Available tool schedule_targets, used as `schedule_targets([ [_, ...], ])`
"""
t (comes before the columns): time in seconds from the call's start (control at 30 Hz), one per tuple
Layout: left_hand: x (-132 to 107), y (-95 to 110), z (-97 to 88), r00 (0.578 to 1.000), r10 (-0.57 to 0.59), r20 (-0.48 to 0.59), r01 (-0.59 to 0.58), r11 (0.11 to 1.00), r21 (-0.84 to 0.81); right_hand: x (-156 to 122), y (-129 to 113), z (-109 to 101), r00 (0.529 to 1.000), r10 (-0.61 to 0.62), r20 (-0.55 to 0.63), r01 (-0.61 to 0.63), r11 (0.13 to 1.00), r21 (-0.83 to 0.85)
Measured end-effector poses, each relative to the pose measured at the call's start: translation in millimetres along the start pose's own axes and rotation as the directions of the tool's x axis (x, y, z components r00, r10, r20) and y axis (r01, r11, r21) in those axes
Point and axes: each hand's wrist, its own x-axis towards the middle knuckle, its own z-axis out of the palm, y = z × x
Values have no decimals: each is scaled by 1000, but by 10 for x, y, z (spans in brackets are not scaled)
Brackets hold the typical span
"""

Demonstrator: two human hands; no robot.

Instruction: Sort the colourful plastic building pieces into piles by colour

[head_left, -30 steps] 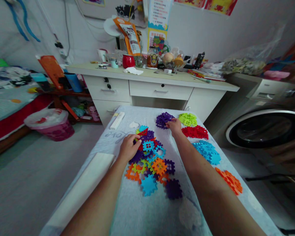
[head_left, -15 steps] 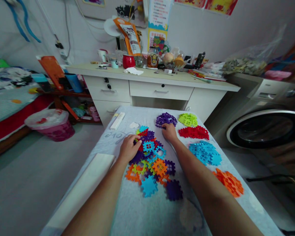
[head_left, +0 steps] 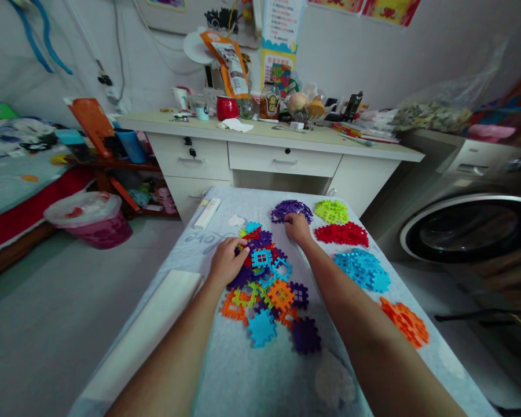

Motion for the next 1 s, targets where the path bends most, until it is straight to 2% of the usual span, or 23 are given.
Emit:
schedule_targets([
  [0.17,-2,-2,10,1000,10,-6,-10,1000,-5,-76,-36,-52,996,-80,36,80,997,-15],
  [0.33,-6,-8,19,1000,6,-10,-7,1000,-10,-73,-131,14,975,-186,120,192,980,-43],
  [0.47,-9,-7,12,1000,11,-10,-12,1000,-13,-63,-170,37,977,-189,103,189,982,7],
  [0.57,-10,-7,9,1000,14,-10,-14,1000,-13,-133,-184,-69,971,-230,71,226,972,69],
  [0.67,-10,-10,12,1000,6,-7,-6,1000,-8,-315,-197,-273,968,-231,99,216,965,146],
  [0.83,-4,-16,25,1000,5,-8,-5,1000,-1,-765,-203,-603,925,-221,308,164,966,200],
  [0.9,-2,-17,26,1000,11,-7,-11,1000,0,-930,-198,-660,907,-209,367,147,971,188],
  [1.0,-8,-7,16,1000,13,-21,-13,1000,-13,-1101,-189,-645,904,-166,393,106,980,169],
])
